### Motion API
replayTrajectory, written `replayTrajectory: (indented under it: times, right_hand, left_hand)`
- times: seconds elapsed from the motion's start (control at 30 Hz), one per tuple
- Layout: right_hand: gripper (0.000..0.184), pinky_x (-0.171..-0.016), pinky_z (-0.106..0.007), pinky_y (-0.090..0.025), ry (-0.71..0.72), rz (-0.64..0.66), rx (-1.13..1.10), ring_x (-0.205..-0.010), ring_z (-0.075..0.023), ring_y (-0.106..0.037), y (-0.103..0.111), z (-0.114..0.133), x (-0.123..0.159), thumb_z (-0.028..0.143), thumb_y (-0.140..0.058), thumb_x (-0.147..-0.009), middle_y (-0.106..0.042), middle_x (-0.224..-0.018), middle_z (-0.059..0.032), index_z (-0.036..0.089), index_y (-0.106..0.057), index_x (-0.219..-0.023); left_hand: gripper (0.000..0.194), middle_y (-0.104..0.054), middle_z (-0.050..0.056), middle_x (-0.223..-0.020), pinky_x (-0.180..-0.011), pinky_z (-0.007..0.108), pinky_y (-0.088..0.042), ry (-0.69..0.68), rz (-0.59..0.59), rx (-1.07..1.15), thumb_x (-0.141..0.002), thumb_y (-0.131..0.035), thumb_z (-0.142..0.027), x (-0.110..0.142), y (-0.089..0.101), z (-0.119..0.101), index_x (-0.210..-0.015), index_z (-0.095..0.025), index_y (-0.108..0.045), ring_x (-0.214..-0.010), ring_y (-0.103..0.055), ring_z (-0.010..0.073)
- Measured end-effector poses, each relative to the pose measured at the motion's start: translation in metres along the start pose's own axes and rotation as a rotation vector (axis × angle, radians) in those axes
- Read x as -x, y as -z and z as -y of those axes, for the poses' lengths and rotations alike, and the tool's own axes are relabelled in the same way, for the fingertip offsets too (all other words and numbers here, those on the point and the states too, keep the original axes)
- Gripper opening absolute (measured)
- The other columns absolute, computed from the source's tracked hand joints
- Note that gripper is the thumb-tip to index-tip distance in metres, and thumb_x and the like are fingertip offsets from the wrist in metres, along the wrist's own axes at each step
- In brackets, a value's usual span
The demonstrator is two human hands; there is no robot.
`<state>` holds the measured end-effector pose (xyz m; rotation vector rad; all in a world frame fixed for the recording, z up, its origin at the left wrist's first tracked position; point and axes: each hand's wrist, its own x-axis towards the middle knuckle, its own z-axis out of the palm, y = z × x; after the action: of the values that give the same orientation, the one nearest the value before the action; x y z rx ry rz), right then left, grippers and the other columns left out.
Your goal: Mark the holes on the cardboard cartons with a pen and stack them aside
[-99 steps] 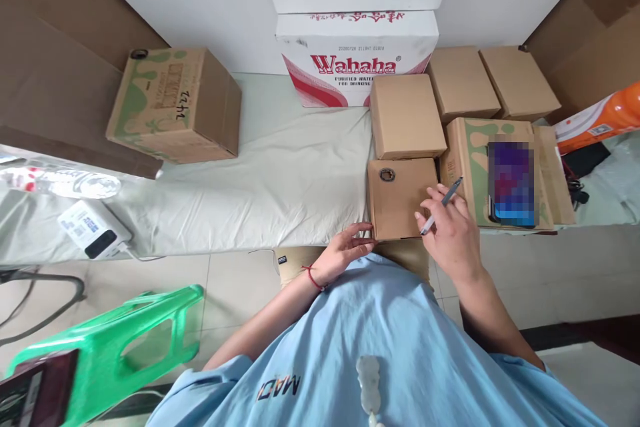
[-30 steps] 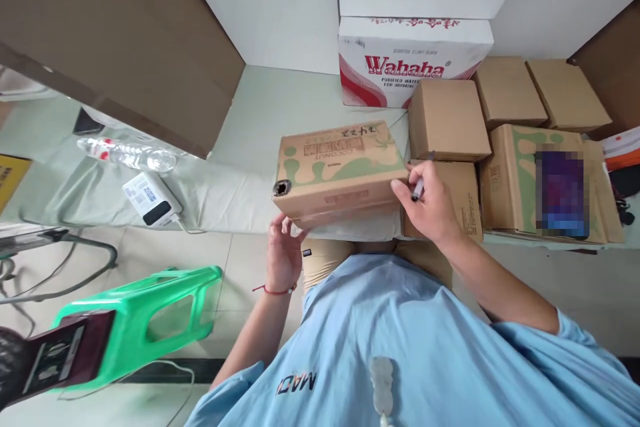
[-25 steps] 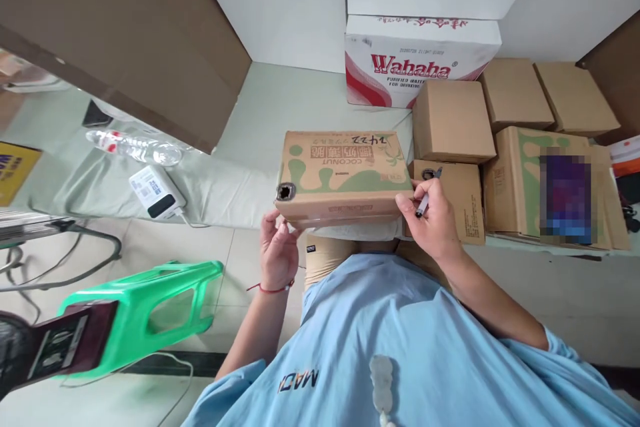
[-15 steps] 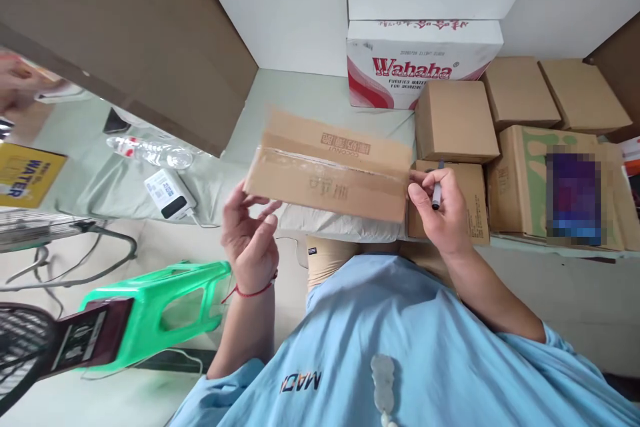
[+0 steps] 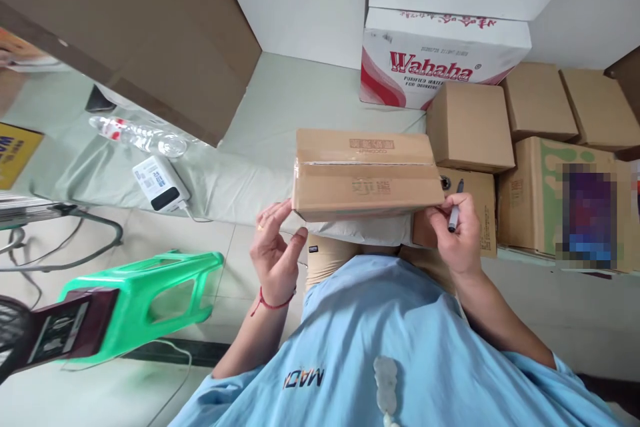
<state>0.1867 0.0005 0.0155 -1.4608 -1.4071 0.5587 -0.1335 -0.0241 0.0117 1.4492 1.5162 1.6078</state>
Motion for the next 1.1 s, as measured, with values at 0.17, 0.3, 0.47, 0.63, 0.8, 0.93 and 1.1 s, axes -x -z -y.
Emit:
replayTrajectory:
  times: [0.17,0.3,0.47,0.63,0.8,0.93,1.1]
  right_hand:
    - [0.023,-0.058,-0.028,-0.042,-0.024,-0.176,0.088,-0.061,-0.0139,-0.052,0.009,-0.008,-0.011,0.032,-0.077,-0.092,-0.054,-0.076,0.0069,0.027,-0.054,-0.095]
    - [0.028,-0.060,-0.029,-0.041,-0.082,-0.189,0.081,-0.061,-0.0142,-0.049,0.013,-0.011,-0.014,0.035,-0.079,-0.092,-0.052,-0.075,0.0074,0.027,-0.052,-0.094]
    - [0.026,-0.061,-0.028,-0.046,-0.037,-0.152,0.065,-0.064,-0.0141,-0.057,0.011,-0.008,-0.009,0.036,-0.079,-0.094,-0.058,-0.080,0.0056,0.027,-0.054,-0.097]
    - [0.025,-0.070,-0.031,-0.056,0.022,-0.019,0.012,-0.080,-0.0180,-0.074,0.005,-0.003,0.003,0.038,-0.076,-0.098,-0.072,-0.098,-0.0009,0.028,-0.055,-0.106]
    - [0.024,-0.070,-0.034,-0.061,0.120,0.103,0.105,-0.089,-0.0231,-0.079,0.006,0.011,0.010,0.036,-0.076,-0.099,-0.078,-0.117,-0.0096,0.029,-0.054,-0.108]
    - [0.026,-0.096,-0.046,-0.067,0.285,0.224,0.089,-0.124,-0.0326,-0.079,0.004,0.034,0.009,0.026,-0.072,-0.100,-0.076,-0.140,-0.0168,0.030,-0.052,-0.117]
    - [0.042,-0.118,-0.052,-0.062,0.601,0.452,-0.065,-0.153,-0.0330,-0.063,-0.014,0.063,0.000,0.007,-0.069,-0.093,-0.061,-0.167,-0.0170,0.030,-0.053,-0.125]
  left_hand:
    - [0.064,-0.074,0.003,-0.153,-0.121,0.059,-0.056,-0.235,0.214,-0.021,-0.095,-0.075,-0.026,0.003,-0.008,-0.033,-0.157,-0.042,-0.067,-0.143,-0.069,0.0368]
    - [0.075,-0.066,0.003,-0.163,-0.126,0.062,-0.056,-0.243,0.288,0.043,-0.091,-0.078,-0.024,0.004,-0.018,-0.040,-0.162,-0.043,-0.061,-0.152,-0.063,0.0400]
    - [0.060,-0.066,0.007,-0.163,-0.135,0.064,-0.045,-0.062,0.199,0.158,-0.097,-0.081,-0.030,0.000,-0.027,-0.035,-0.155,-0.039,-0.069,-0.160,-0.054,0.0397]
    - [0.041,-0.079,0.011,-0.137,-0.117,0.047,-0.061,0.216,0.044,0.147,-0.104,-0.076,-0.052,-0.012,-0.027,-0.020,-0.135,-0.026,-0.076,-0.131,-0.076,0.0294]
    - [0.045,-0.077,0.004,-0.097,-0.092,0.035,-0.066,0.350,-0.109,0.093,-0.097,-0.079,-0.066,-0.023,-0.021,0.001,-0.104,-0.021,-0.075,-0.092,-0.075,0.0189]
    - [0.044,-0.067,-0.002,-0.081,-0.087,0.030,-0.065,0.412,-0.201,0.159,-0.091,-0.084,-0.062,-0.035,-0.009,0.012,-0.091,-0.022,-0.066,-0.077,-0.069,0.0130]
    - [0.046,-0.060,-0.008,-0.069,-0.075,0.026,-0.064,0.567,-0.332,0.435,-0.072,-0.094,-0.046,-0.051,0.014,0.030,-0.079,-0.023,-0.056,-0.064,-0.063,0.0101]
